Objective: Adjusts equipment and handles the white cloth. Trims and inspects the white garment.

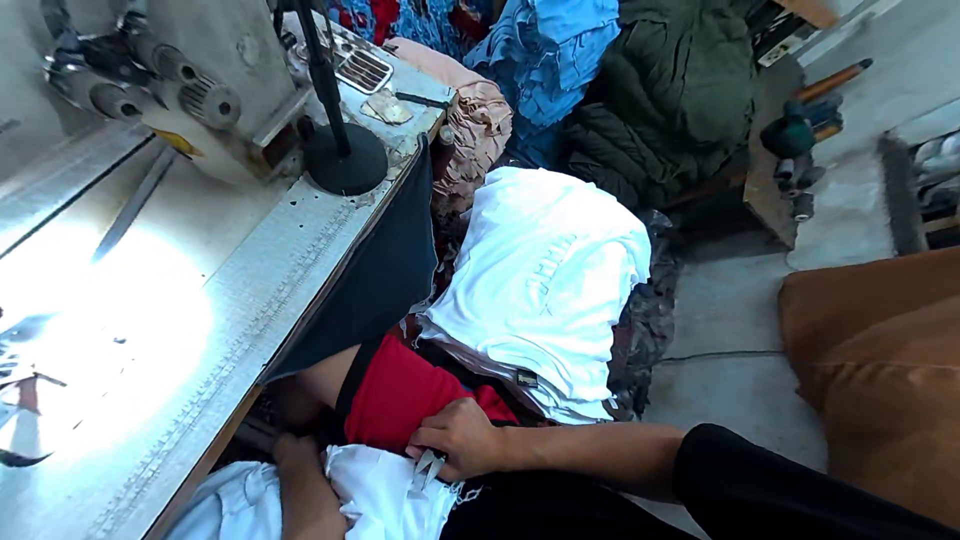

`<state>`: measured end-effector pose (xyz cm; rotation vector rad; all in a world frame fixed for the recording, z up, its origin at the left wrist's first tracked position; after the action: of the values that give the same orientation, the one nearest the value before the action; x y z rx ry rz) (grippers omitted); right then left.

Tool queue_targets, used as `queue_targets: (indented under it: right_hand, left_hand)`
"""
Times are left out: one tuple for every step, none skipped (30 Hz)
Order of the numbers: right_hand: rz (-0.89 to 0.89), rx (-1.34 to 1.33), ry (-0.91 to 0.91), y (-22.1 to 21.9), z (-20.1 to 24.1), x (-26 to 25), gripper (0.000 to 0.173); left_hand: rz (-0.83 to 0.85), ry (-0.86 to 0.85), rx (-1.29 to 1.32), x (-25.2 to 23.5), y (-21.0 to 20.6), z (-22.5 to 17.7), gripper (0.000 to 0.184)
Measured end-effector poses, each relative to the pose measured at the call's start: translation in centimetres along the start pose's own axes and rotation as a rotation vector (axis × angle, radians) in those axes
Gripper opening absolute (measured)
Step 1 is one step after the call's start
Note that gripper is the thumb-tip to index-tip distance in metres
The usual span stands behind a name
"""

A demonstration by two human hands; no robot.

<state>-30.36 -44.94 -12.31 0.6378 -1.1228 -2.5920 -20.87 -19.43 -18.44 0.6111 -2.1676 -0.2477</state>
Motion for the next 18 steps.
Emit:
queue_targets:
  right_hand:
    - [-0.004, 0.004, 0.001, 0.0, -0.1, 0.0, 0.019]
    - [-0.007, 0.013, -0.003, 0.0, -0.2, 0.0, 0.020]
    - [-0.011, 0.024, -0.011, 0.1, -0.2, 0.0, 0.020]
    - [-0.018, 0.037, -0.017, 0.1, -0.2, 0.0, 0.020]
    - [-0.024, 0.044, -0.022, 0.1, -0.2, 0.0, 0.020]
    - [-0.028, 0.047, -0.025, 0.1, -0.2, 0.0, 0.020]
    - [-0.037, 0.052, -0.025, 0.0, -0.1, -0.1, 0.022]
    - [-0.043, 0.059, -0.024, -0.1, -0.1, -0.2, 0.024]
    - [-0.045, 0.066, -0.023, -0.2, -0.1, -0.5, 0.027]
    - [-0.040, 0.068, -0.026, -0.3, 0.0, -0.6, 0.030]
    - [-0.028, 0.069, -0.035, -0.4, 0.0, -0.8, 0.031]
    - [-0.017, 0.065, -0.044, -0.5, 0.1, -0.9, 0.032]
    - [-0.002, 0.041, -0.049, -0.6, 0.1, -1.1, 0.035]
    - [0.012, 0.002, -0.053, -0.6, 0.1, -1.3, 0.037]
    - [0.022, -0.042, -0.053, -0.7, 0.1, -1.5, 0.038]
    - [0.036, -0.091, -0.058, -0.7, -0.1, -2.0, 0.039]
    - [0.058, -0.147, -0.067, -0.9, -0.3, -2.6, 0.040]
    - [0.084, -0.205, -0.076, -1.0, -0.5, -3.4, 0.041]
  left_hand:
    - [-0.022, 0.002, 0.153, -1.9, -0.8, 1.4, 0.042]
    - [-0.025, -0.001, 0.217, -2.8, -1.1, 2.1, 0.044]
    - [-0.004, -0.026, 0.172, -2.8, -1.1, 2.2, 0.044]
    - [0.007, -0.052, 0.081, -2.6, -0.9, 2.3, 0.044]
    - [0.032, -0.041, 0.032, -2.5, -0.7, 2.0, 0.044]
    - [0.089, -0.005, 0.015, -2.5, -0.4, 1.4, 0.044]
    - [0.159, 0.022, 0.056, -2.6, -0.2, 0.6, 0.046]
    - [0.082, -0.058, 0.145, -3.6, -1.1, 0.7, 0.046]
    - [0.018, -0.098, 0.233, -4.3, -1.9, 0.0, 0.045]
    - [-0.003, -0.107, 0.230, -4.3, -2.2, -1.4, 0.045]
    - [0.007, -0.118, 0.160, -3.9, -2.2, -2.6, 0.046]
    - [0.073, -0.165, 0.065, -2.5, -1.8, -4.0, 0.046]
    - [0.167, -0.242, -0.031, -0.4, -1.1, -5.2, 0.046]
    - [0.257, -0.338, -0.115, 1.9, 0.0, -5.8, 0.046]
    - [0.314, -0.430, -0.170, 4.3, 1.4, -6.0, 0.045]
    - [0.317, -0.517, -0.193, 6.4, 3.0, -5.7, 0.043]
    - [0.268, -0.595, -0.198, 8.1, 5.0, -5.1, 0.040]
    - [0.187, -0.660, -0.193, 9.3, 7.1, -4.2, 0.037]
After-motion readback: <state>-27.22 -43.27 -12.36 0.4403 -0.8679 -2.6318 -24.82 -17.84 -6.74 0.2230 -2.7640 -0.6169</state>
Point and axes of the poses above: each hand's wrist, its own x-axis away from the middle knuckle, its own y-axis out of the back of the hand, z = x × y, the point moved 2 cm from there along -x, towards the middle knuckle, and after that the axes turned 2 degrees about x, right-handed, at the moved point
